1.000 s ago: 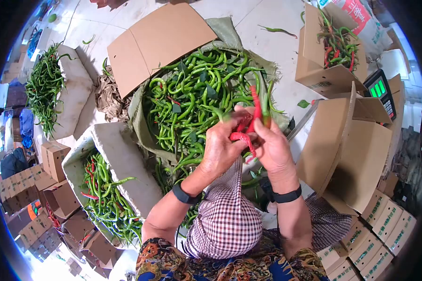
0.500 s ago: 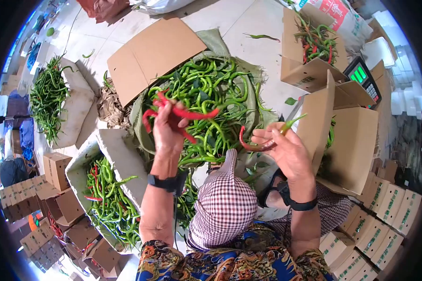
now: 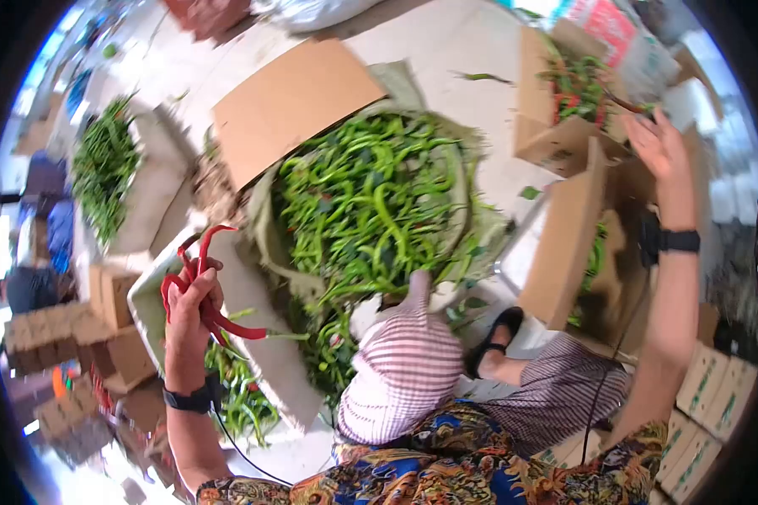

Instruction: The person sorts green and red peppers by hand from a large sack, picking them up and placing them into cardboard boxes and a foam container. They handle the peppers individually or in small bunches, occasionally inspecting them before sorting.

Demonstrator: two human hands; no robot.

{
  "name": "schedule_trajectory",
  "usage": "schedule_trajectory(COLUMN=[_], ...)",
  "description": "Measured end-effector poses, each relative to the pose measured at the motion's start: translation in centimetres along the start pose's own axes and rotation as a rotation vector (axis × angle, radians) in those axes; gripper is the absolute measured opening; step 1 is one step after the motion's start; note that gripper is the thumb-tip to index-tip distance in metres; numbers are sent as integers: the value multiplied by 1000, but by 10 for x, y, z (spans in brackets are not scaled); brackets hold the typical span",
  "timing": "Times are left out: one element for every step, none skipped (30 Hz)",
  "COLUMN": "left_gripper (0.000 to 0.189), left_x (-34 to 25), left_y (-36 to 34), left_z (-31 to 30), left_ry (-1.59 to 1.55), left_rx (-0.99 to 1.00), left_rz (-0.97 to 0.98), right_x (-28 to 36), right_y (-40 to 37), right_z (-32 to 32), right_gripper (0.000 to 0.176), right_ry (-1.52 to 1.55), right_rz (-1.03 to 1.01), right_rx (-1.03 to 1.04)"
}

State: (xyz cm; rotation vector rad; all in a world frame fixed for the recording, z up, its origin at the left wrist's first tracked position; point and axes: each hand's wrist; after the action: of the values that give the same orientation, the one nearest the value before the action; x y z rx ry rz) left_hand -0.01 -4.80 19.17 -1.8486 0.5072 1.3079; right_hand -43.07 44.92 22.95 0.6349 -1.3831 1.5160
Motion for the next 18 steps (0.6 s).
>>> schedule_trajectory(left_gripper=[21, 20, 19, 17, 14, 15, 15, 23, 23, 29, 35, 45, 47, 42, 39, 37, 35, 33], left_x=[1, 9, 19, 22, 34, 48, 65, 86, 88, 93, 95, 86, 80, 104, 92, 108, 119, 133], left_y=[-10, -15, -19, -27, -33, -39, -44, -45, -52, -59, -61, -51, -41, -31, -26, -15, -3, 12], left_z=[-26, -54, -81, -102, -126, -153, -181, -210, -207, -203, -193, -164, -127, -111, -61, -25, 12, 47], left_ry=[32, 52, 74, 151, 193, 371, 546, 1038, 1042, 1570, 2058, 1840, 1441, 1003, 825, 719, 654, 595], left_rx=[-24, -48, -67, -49, -146, -95, -37, 69, 78, -72, -239, -216, -174, -78, 87, 220, 281, 325], left_rz=[-67, -118, -168, -191, -267, -314, -361, -335, -340, -3, 391, 191, 82, 4, -20, 79, 117, 169], right_x=[-9, -28, -51, -78, -104, -139, -151, -164, -187, -203, -227, -253, -284, -317, -353, -389, -420, -444], right_y=[-9, -32, -59, -98, -120, -133, -197, -219, -227, -231, -225, -214, -200, -187, -172, -156, -148, -145], right_z=[-1, 9, 20, 41, 47, 44, 70, 75, 64, 58, 44, 30, 13, -6, -28, -47, -61, -68], right_gripper=[48, 49, 44, 40, 39, 38, 37, 39, 39, 38, 36, 33, 30, 27, 27, 26, 24, 24], right_ry=[-40, -115, -97, -98, -116, -75, -240, -319, -179, -129, -117, -160, -183, -207, -209, -214, -216, -216], right_rz=[3, 21, 43, -4, 28, 136, 90, 256, 370, 457, 461, 446, 461, 478, 489, 599, 710, 716], right_rx=[140, 350, 502, 563, 683, 756, 608, 580, 639, 583, 561, 481, 378, 279, 276, 257, 231, 220])
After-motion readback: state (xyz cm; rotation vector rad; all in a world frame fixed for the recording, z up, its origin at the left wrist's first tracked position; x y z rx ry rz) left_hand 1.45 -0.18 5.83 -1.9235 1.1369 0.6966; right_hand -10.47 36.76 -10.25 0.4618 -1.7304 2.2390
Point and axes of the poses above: each hand's wrist, its own y-axis towards the middle knuckle, its own z-axis out of the palm, x = y × z, and after that the axes turned 2 degrees about z, right-handed
